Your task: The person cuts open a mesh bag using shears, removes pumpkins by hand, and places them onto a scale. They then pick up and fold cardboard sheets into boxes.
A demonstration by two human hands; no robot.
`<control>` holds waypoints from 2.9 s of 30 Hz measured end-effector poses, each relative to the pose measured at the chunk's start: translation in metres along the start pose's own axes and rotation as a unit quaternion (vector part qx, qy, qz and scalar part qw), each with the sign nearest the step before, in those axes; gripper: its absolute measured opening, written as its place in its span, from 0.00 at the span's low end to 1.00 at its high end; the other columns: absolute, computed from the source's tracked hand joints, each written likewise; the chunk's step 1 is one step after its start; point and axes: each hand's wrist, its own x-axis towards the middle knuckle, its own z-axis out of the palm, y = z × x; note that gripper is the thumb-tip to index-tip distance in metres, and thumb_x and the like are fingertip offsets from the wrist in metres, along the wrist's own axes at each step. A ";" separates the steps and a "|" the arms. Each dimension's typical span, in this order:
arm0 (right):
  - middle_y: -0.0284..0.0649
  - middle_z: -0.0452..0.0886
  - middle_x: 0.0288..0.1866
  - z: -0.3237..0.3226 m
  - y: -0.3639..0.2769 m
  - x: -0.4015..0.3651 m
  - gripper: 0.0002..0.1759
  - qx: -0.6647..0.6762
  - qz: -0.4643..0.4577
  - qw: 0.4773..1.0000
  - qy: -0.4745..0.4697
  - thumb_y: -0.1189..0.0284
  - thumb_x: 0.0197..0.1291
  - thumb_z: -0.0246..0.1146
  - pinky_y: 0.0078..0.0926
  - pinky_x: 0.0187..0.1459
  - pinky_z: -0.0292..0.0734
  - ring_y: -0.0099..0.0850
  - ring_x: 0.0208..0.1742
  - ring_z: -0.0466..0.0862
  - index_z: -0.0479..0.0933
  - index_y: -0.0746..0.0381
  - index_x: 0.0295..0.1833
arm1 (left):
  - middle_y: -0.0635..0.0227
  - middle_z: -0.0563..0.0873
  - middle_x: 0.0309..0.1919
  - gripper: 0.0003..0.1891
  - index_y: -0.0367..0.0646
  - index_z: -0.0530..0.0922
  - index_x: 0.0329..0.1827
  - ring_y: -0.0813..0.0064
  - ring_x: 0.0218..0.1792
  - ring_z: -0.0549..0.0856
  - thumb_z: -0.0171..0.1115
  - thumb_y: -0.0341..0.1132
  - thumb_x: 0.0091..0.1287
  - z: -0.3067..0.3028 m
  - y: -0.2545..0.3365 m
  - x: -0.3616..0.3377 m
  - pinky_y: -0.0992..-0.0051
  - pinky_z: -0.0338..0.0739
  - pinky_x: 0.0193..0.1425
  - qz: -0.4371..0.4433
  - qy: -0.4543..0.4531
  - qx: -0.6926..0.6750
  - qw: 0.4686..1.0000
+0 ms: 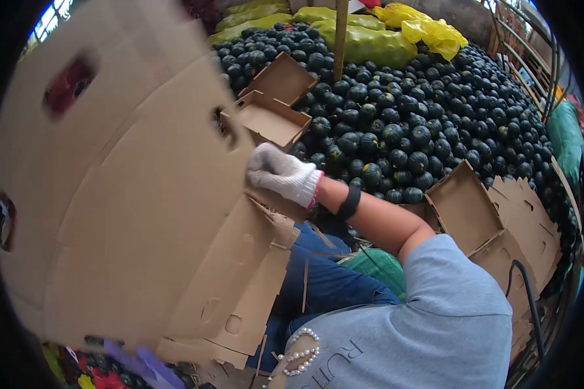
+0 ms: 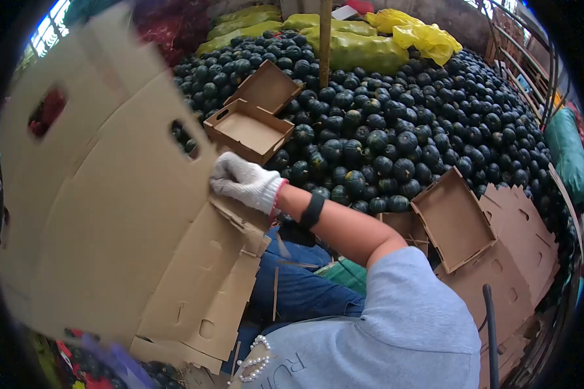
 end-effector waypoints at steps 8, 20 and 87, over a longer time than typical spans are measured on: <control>0.34 0.80 0.58 -0.010 -0.053 -0.016 0.32 0.353 -0.042 0.921 -0.157 0.49 0.74 0.59 0.26 0.59 0.76 0.23 0.57 0.79 0.71 0.60 0.72 | 0.62 0.80 0.53 0.21 0.47 0.80 0.50 0.62 0.52 0.80 0.55 0.57 0.76 -0.032 -0.082 -0.023 0.58 0.79 0.53 -0.181 0.006 0.004 0.984; 0.48 0.78 0.44 0.011 -0.047 -0.107 0.26 -0.226 -0.220 0.855 -0.412 0.47 0.56 0.72 0.45 0.47 0.80 0.46 0.46 0.82 0.81 0.58 0.46 | 0.57 0.82 0.57 0.24 0.36 0.74 0.68 0.63 0.58 0.80 0.62 0.41 0.74 -0.006 0.002 -0.101 0.63 0.75 0.61 0.097 -0.505 0.217 0.830; 0.38 0.77 0.51 0.074 0.050 -0.026 0.16 0.205 0.031 0.960 -0.190 0.67 0.73 0.60 0.35 0.67 0.69 0.35 0.56 0.78 0.73 0.64 0.60 | 0.70 0.81 0.52 0.26 0.48 0.74 0.69 0.74 0.60 0.77 0.70 0.31 0.68 0.040 -0.068 -0.070 0.70 0.70 0.68 -0.203 -0.076 -0.507 0.834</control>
